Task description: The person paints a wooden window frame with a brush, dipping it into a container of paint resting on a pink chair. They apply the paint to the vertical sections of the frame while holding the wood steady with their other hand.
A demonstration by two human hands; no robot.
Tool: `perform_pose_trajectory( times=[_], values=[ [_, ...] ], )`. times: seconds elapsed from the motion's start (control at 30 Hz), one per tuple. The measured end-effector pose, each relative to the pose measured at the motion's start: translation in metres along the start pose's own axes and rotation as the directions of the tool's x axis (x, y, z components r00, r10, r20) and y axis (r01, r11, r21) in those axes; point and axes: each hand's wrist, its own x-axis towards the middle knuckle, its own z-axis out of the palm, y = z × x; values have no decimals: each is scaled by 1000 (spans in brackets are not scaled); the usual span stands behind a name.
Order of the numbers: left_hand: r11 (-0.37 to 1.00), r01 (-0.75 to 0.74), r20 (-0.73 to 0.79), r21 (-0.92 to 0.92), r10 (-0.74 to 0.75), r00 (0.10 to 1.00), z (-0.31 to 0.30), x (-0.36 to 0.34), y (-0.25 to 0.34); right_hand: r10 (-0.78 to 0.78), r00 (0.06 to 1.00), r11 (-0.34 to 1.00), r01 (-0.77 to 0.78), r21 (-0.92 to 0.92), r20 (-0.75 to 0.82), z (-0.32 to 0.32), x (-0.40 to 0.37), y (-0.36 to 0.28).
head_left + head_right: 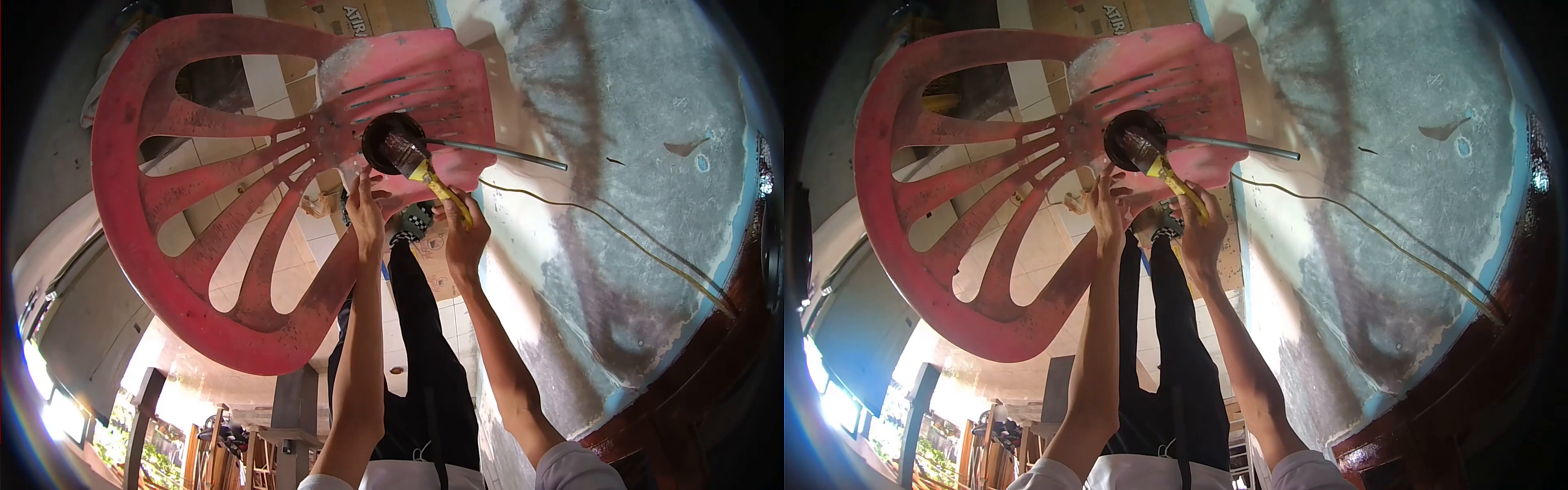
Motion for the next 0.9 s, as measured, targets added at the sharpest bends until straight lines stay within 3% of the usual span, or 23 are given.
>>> perform_pose_trajectory(
  times=[0.6,0.8,0.9],
  values=[
    [998,-61,41,-33,63,997,-7,8,-12,-154,988,988,154,-9,1,-8,-6,27],
    [997,-74,30,-7,74,997,-6,6,-12,-94,996,996,94,7,3,-7,-7,22],
    [996,9,20,-93,-8,1000,-5,8,-15,-105,994,993,105,46,-4,-8,-9,20]
  ],
)
